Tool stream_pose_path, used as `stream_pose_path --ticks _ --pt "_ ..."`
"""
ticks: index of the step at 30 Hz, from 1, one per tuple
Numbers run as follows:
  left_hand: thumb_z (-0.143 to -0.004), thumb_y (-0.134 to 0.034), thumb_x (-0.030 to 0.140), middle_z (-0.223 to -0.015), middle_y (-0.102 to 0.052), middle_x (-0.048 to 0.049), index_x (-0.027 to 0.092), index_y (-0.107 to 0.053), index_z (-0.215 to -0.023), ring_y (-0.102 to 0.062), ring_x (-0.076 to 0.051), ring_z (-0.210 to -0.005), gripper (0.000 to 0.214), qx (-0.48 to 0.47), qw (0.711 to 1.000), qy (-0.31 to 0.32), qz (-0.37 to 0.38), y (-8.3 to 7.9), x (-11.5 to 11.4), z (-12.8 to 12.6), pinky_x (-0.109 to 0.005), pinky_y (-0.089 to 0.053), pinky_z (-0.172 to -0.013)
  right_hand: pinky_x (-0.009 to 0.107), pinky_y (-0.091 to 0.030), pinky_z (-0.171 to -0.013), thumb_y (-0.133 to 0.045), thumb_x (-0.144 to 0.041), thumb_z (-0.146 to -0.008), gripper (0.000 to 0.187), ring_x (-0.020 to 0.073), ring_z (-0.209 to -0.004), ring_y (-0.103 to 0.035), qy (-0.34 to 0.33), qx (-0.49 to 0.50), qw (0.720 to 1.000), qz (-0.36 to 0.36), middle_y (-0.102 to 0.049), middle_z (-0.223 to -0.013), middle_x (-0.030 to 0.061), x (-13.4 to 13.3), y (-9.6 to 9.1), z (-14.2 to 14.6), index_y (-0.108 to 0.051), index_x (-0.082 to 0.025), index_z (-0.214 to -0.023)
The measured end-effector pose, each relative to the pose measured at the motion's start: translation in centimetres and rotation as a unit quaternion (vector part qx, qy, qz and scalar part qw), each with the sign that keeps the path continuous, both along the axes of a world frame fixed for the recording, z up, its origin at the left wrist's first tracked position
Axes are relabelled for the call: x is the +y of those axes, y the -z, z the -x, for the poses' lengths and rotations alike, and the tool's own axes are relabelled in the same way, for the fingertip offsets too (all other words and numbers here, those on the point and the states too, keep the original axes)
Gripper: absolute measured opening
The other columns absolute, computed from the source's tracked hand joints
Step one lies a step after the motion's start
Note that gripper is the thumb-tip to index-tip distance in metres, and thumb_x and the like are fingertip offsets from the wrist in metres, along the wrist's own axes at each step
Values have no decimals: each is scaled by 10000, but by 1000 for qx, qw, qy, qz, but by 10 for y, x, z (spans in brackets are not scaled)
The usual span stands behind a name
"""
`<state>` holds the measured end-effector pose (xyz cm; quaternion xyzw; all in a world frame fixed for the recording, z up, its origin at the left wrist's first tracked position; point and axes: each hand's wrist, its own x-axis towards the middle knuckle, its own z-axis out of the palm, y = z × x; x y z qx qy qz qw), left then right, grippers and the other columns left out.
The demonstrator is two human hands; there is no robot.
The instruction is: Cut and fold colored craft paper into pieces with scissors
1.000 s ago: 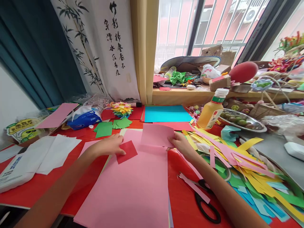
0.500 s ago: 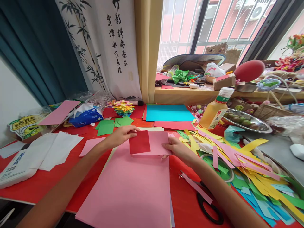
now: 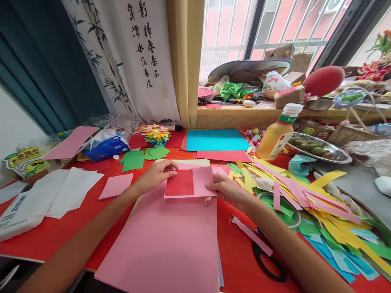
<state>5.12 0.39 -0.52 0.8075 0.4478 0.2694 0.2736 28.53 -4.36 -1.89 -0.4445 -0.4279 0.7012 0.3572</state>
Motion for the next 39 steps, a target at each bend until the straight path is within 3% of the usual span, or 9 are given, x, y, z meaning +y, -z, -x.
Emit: stream_pose_path --ticks 7,29,33,37,39 --pt "-720 -502 253 -772 -589 15 203 -564 -786 -522 -122 -715 103 -29 999 4 44 3 0 3 -226 -384 -618 185 -578 -550 -581 -80 -743 196 98 -668 -610 -14 -6 1000 -4 -586 -786 5 1 2 0 -586 -165 -920" --pt "-722 -514 290 -713 -549 7 186 -571 -780 -503 -116 -650 132 -15 998 -9 68 9 -3 3 -218 -358 -545 167 -571 -539 -579 -52 -723 111 89 -615 -591 -12 -7 1000 16 -559 -692 3 1 3 0 -585 -149 -776" --pt "-703 -549 332 -802 -547 -5 187 -553 -885 -506 -118 -678 233 -21 995 -60 79 8 -3 2 -215 -361 -538 162 -572 -532 -586 -50 -722 114 74 -606 -586 -4 -4 1000 25 -560 -727 -1 1 3 0 -581 -143 -788" --pt "-726 -530 343 -958 -534 -35 176 -504 -989 -467 -73 -570 313 -53 987 -112 97 1 -2 5 -214 -365 -505 157 -567 -537 -582 -57 -734 128 70 -596 -591 3 -9 1000 27 -572 -741 -2 0 2 -1 -581 -147 -825" --pt "-750 -504 329 -934 -536 -40 164 -490 -996 -442 -56 -520 297 -83 981 -124 124 -2 -3 7 -211 -365 -485 151 -562 -536 -572 -59 -741 124 68 -589 -591 1 -11 1000 20 -582 -756 3 0 1 -1 -581 -148 -828"
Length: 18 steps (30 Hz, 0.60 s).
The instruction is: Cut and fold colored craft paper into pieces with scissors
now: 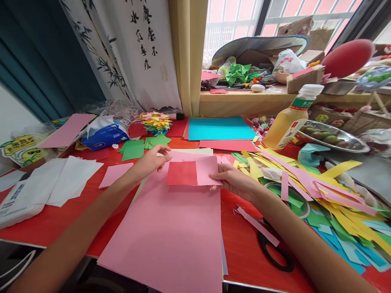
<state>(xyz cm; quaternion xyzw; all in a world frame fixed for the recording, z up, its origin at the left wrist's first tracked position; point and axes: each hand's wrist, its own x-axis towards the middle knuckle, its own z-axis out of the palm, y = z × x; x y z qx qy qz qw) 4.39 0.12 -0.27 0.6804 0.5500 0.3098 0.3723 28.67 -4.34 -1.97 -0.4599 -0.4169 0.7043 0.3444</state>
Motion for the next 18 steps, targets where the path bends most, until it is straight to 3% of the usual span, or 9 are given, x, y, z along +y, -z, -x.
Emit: stream_pose_path --ticks 6,13,18 --pt "-744 -542 312 -757 -557 -28 125 -514 -956 -468 -65 -503 284 -69 984 91 140 -7 -2 8 -203 -371 -438 161 -561 -563 -562 -98 -769 73 81 -601 -611 -7 -12 1000 -15 -587 -763 13 1 1 -3 -570 -147 -822" --pt "-729 -583 280 -634 -585 -18 127 -528 -685 -564 -80 -558 169 -119 955 179 206 -7 -1 16 -219 -461 -583 138 -544 -525 -582 -83 -744 205 71 -604 -599 -10 -1 1000 -20 -607 -837 32 2 -1 -2 -578 -143 -940" --pt "-729 -598 258 -644 -621 -30 125 -536 -658 -592 -79 -579 163 -133 947 179 232 -4 1 18 -193 -478 -600 132 -545 -543 -560 -65 -752 213 74 -619 -614 -6 -5 1000 -15 -625 -860 44 0 -4 -1 -585 -145 -949"
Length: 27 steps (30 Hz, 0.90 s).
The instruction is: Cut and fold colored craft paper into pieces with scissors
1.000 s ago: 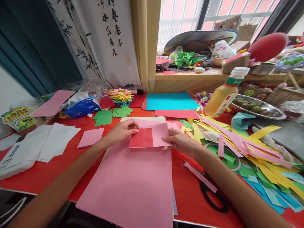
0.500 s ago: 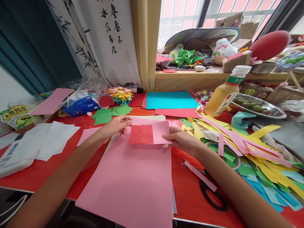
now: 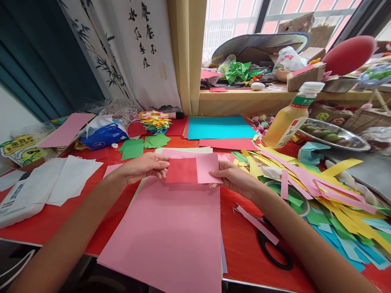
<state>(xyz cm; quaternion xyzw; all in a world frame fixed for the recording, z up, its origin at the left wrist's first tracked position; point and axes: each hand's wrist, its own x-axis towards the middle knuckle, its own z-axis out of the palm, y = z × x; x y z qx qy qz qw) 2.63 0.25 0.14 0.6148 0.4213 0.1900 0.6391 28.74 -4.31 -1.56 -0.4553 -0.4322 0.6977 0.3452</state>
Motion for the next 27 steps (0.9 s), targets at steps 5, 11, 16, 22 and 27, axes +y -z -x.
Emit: stream_pose_path --ticks 5,11,16,22,27 --pt "-732 -595 268 -617 -628 -37 131 -511 -612 -590 -85 -556 201 9 1000 0 -3 0 0 -1 -194 -482 -574 150 -554 -543 -564 -72 -753 240 97 -656 -624 -1 -6 1000 -6 -630 -889 52 0 0 0 -588 -156 -977" --pt "-732 -585 258 -592 -629 -35 141 -490 -587 -581 -81 -531 210 18 1000 4 -5 -1 -1 -2 -192 -482 -559 154 -558 -542 -554 -76 -763 258 96 -649 -623 -11 -6 1000 -13 -633 -900 47 1 3 -1 -590 -170 -1001" --pt "-740 -559 211 -568 -619 -31 138 -474 -576 -582 -77 -520 199 23 1000 -7 -1 -1 -2 -3 -182 -474 -546 167 -570 -567 -553 -70 -760 273 98 -669 -628 -11 2 1000 -16 -632 -911 37 0 3 -2 -593 -178 -1008" --pt "-727 -553 172 -526 -609 -26 129 -492 -583 -564 -79 -476 162 26 998 -44 -37 0 -4 -8 -190 -460 -512 178 -571 -552 -554 -80 -757 275 107 -669 -634 -8 1 1000 -19 -637 -899 38 0 0 -1 -579 -177 -1013" --pt "-717 -570 180 -506 -605 -15 128 -511 -630 -560 -92 -454 117 -35 992 -93 -76 1 -5 -13 -198 -455 -485 167 -549 -546 -579 -191 -776 82 96 -602 -629 54 40 996 -55 -638 -757 12 0 -4 -1 -586 -165 -854"
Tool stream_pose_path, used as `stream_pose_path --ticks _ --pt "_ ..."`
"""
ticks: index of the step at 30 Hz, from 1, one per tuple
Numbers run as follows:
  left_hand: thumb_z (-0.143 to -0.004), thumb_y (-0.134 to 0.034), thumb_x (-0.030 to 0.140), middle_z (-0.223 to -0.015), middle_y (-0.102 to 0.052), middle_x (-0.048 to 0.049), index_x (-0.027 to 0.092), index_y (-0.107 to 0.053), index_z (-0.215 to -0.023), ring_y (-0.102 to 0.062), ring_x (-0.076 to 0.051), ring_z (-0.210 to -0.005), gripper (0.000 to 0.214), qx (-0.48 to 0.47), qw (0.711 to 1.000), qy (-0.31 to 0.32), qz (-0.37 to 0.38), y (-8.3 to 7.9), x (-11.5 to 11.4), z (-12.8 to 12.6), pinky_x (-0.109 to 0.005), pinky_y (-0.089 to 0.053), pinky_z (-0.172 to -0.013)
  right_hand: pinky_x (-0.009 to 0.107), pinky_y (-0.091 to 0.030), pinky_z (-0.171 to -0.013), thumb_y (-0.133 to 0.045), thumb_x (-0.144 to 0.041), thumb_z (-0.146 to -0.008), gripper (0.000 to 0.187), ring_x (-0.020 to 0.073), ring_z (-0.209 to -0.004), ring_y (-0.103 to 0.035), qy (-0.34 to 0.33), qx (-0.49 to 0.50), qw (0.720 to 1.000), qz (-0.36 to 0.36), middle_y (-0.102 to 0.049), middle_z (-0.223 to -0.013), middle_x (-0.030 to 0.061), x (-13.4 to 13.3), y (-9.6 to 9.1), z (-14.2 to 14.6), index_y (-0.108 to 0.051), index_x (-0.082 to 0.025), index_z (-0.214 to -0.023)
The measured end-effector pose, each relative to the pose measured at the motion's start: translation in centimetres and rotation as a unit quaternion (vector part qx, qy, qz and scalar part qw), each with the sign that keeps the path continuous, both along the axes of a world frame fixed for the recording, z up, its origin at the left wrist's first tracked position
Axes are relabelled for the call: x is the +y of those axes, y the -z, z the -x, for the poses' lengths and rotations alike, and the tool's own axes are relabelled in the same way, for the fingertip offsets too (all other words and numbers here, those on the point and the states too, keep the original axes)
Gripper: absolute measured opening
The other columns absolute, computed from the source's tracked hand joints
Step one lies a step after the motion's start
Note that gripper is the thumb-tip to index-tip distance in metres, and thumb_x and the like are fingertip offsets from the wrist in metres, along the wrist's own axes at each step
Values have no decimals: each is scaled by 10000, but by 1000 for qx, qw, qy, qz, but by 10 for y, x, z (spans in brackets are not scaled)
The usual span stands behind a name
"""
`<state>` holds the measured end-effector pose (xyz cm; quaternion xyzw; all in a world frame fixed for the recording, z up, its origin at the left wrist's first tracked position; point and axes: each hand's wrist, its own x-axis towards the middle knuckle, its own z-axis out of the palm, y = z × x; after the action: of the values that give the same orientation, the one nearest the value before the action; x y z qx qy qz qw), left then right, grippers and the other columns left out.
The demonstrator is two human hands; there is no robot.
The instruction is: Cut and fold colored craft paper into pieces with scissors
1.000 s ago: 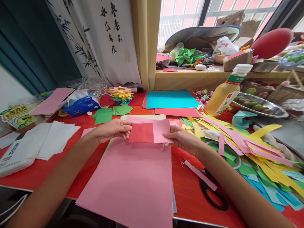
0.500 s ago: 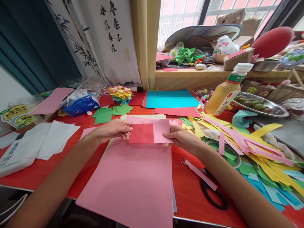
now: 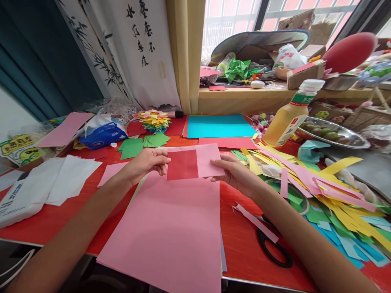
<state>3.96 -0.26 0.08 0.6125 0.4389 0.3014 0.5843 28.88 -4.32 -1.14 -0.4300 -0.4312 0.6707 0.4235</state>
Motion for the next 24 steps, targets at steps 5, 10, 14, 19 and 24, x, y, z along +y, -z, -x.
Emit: stream_pose_path --ticks 5,10,14,19,24 --pt "-719 -575 195 -517 -603 -10 124 -521 -664 -583 -104 -477 105 -63 996 -61 -34 3 -5 -6 -206 -474 -514 178 -511 -509 -588 -388 -761 224 143 -650 -657 42 25 998 -37 -664 -705 36 -2 -5 -1 -584 -167 -794" --pt "-720 -557 183 -499 -588 2 131 -526 -701 -584 -123 -456 64 -88 988 -101 -72 5 -11 -15 -220 -466 -481 188 -504 -538 -668 -316 -710 197 149 -664 -659 -7 8 997 -70 -686 -661 54 -7 -6 6 -583 -164 -618" --pt "-738 -535 191 -458 -576 -2 136 -518 -694 -536 -111 -416 73 -82 985 -109 -106 6 -16 -20 -212 -422 -439 219 -519 -581 -698 -274 -685 150 149 -636 -659 34 -13 996 -81 -695 -668 35 -9 -3 15 -670 -166 -784" --pt "-737 -539 192 -416 -530 21 143 -507 -684 -464 -88 -378 79 -92 980 -130 -121 4 -21 -25 -195 -345 -383 213 -534 -621 -718 -234 -660 162 134 -628 -661 68 14 994 -90 -698 -682 12 -12 0 19 -692 -173 -808" --pt "-736 -549 203 -412 -529 25 147 -503 -694 -461 -89 -380 83 -123 973 -147 -127 3 -24 -28 -197 -346 -383 180 -525 -611 -698 -264 -683 134 124 -601 -659 111 48 988 -95 -683 -593 27 -11 4 19 -681 -147 -620"
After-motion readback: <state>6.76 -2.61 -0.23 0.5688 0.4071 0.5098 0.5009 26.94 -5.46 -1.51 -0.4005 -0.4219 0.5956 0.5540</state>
